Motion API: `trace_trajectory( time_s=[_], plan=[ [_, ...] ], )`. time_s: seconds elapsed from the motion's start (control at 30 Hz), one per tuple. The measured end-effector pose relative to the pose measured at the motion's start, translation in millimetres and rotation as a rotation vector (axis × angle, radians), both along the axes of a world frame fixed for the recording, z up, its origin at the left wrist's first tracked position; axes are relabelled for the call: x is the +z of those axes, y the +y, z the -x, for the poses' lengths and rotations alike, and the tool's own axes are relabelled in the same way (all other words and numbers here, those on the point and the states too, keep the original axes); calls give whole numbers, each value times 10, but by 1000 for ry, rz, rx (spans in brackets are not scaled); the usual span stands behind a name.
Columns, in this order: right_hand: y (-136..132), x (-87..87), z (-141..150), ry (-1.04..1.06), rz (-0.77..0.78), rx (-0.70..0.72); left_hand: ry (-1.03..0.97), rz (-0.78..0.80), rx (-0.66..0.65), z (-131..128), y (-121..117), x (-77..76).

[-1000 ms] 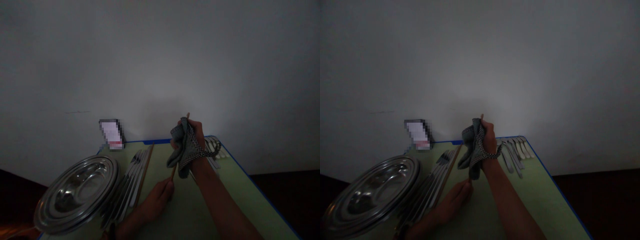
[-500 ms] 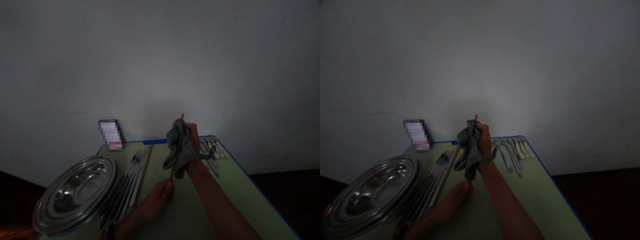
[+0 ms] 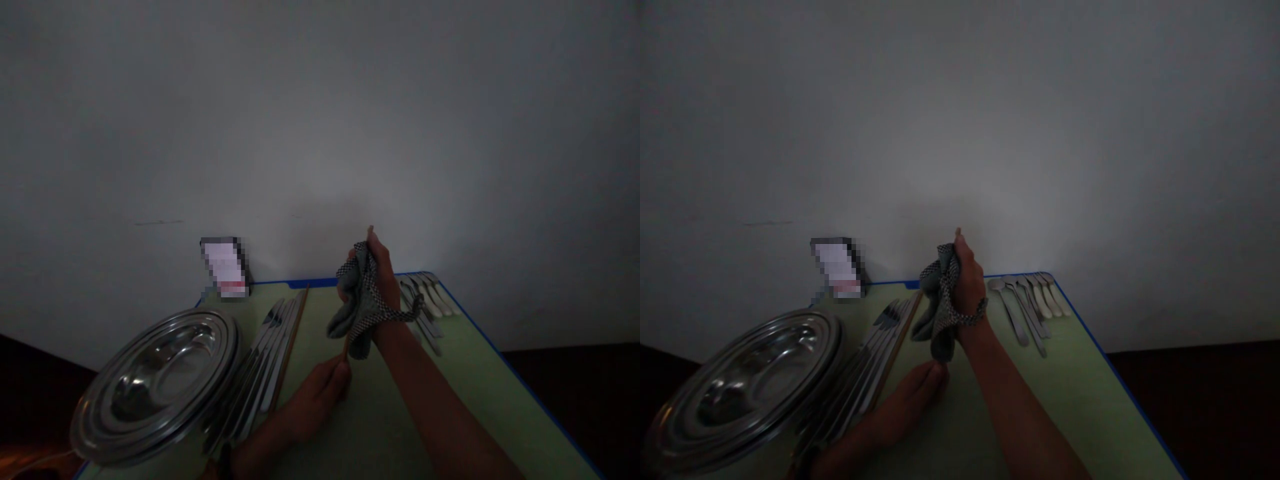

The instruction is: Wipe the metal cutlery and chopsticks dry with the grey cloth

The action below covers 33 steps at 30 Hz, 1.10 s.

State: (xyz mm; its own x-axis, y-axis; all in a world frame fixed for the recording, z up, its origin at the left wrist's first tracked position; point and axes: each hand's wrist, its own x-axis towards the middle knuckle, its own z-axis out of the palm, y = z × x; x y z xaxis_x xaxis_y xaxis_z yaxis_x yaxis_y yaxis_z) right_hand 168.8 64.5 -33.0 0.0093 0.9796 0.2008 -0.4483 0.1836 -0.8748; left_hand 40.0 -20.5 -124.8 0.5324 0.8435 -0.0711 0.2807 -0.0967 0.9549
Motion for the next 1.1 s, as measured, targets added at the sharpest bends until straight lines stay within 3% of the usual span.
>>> trace_trajectory(
  time_s=[0.1, 0.3, 0.47, 0.63, 0.73, 0.93, 1.03, 1.1],
  plan=[
    [14, 50, -18, 99, 34, -23, 7, -1, 1, -1, -5, -16],
    [42, 65, -36, 180, 44, 64, 26, 1, -8, -6, -2, -5],
    [57, -44, 55, 147, 1, -99, 1, 40, 32, -10, 5, 33],
    [53, -7, 70, 184, -32, -242, -162, 113, 174, -37, 8, -14],
    [85, 41, -42, 97, -29, -270, -243, 130, 188, -36, 12, -46],
    [64, 50, -98, -48, 81, -215, -141, 29, -54, -45, -8, -23],
    [18, -3, 38, -130, 162, -223, -193, 93, -9, -63, 0, -47],
    [-6, -57, 148, -196, 136, -179, -259, 122, 81, -71, 16, -80]
  ],
)
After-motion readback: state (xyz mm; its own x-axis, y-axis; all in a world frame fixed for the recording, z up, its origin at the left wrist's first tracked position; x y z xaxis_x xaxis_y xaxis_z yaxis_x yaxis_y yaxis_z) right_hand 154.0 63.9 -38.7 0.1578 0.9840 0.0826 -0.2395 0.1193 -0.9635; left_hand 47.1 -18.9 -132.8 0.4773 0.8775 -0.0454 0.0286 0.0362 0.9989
